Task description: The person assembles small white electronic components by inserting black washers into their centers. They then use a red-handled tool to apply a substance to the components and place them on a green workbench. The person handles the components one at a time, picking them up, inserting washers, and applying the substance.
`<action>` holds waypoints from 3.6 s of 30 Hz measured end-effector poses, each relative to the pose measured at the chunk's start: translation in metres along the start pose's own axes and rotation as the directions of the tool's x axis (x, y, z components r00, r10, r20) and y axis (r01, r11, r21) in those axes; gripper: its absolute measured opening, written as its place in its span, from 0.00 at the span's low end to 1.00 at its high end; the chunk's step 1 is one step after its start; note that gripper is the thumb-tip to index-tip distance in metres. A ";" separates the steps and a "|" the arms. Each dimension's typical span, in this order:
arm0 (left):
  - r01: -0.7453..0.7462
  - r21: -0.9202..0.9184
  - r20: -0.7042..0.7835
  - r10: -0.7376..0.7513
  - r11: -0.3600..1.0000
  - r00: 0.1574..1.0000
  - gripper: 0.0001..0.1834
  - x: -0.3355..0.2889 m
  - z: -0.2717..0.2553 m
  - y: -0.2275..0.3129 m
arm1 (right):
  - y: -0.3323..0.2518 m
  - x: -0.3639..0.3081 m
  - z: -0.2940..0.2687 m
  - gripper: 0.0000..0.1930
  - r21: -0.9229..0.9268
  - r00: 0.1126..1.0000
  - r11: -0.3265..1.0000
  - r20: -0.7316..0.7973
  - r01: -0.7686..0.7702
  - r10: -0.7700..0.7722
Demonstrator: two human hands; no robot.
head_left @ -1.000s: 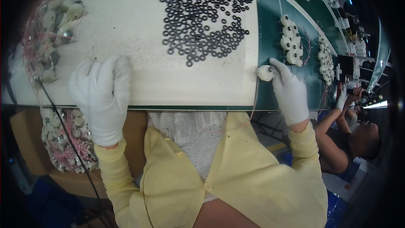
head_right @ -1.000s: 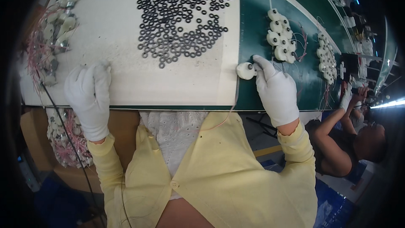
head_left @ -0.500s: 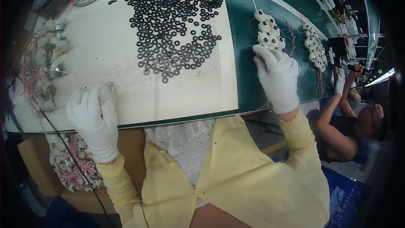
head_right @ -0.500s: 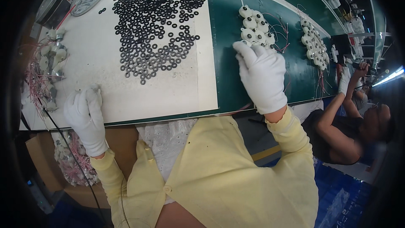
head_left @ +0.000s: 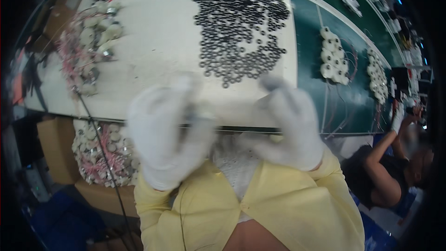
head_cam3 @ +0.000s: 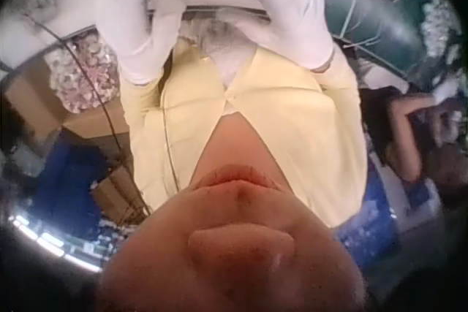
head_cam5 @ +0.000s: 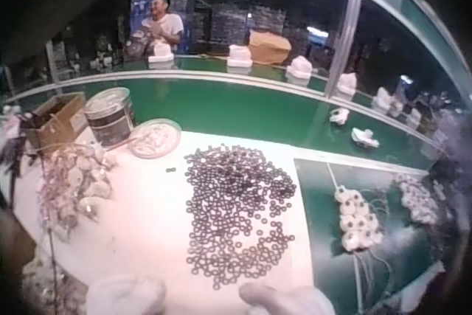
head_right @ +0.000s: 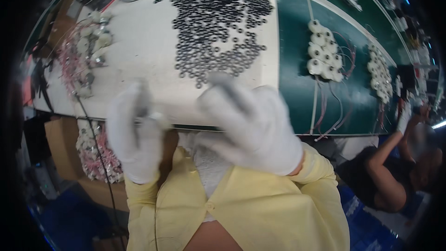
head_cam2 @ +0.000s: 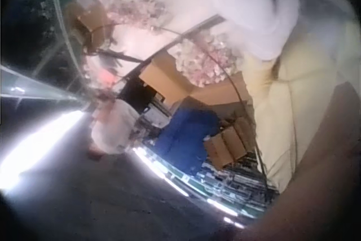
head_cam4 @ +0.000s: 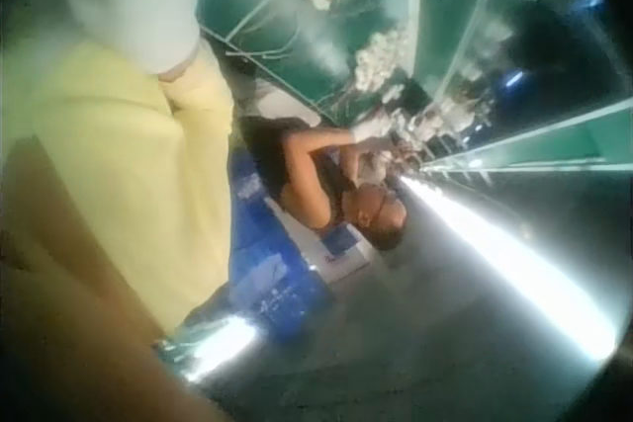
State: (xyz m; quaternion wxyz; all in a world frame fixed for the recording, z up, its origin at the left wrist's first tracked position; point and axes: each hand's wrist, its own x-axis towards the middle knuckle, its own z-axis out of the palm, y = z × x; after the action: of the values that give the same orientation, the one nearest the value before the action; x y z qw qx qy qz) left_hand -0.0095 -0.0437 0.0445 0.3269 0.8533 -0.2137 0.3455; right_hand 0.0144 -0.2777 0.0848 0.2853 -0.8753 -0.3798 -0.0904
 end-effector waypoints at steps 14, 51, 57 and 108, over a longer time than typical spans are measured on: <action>-0.156 0.465 0.196 0.071 0.871 0.978 0.20 0.075 -0.008 -0.067 | 0.027 -0.040 0.007 0.34 0.983 0.951 -0.184 0.041 0.018 0.306; -0.357 0.665 0.711 -0.407 0.657 0.574 0.15 0.098 -0.067 -0.218 | 0.057 -0.072 0.014 0.37 0.877 0.944 -0.463 0.254 -0.131 0.213; 0.230 0.651 0.526 -0.648 0.723 0.550 0.25 0.104 -0.052 -0.161 | 0.061 -0.071 0.018 0.38 0.874 0.941 -0.450 0.288 -0.182 0.178; 0.622 0.648 0.460 -0.877 0.440 0.141 0.38 0.112 -0.087 -0.270 | 0.064 -0.076 0.014 0.38 0.934 0.862 -0.305 0.304 -0.186 0.406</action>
State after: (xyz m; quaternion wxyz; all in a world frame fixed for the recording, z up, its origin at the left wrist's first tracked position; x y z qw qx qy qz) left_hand 0.1858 0.1899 0.0637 0.1972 0.9331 0.1912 -0.2319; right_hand 0.0063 -0.3519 0.0173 0.8886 -0.3829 -0.0499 0.2477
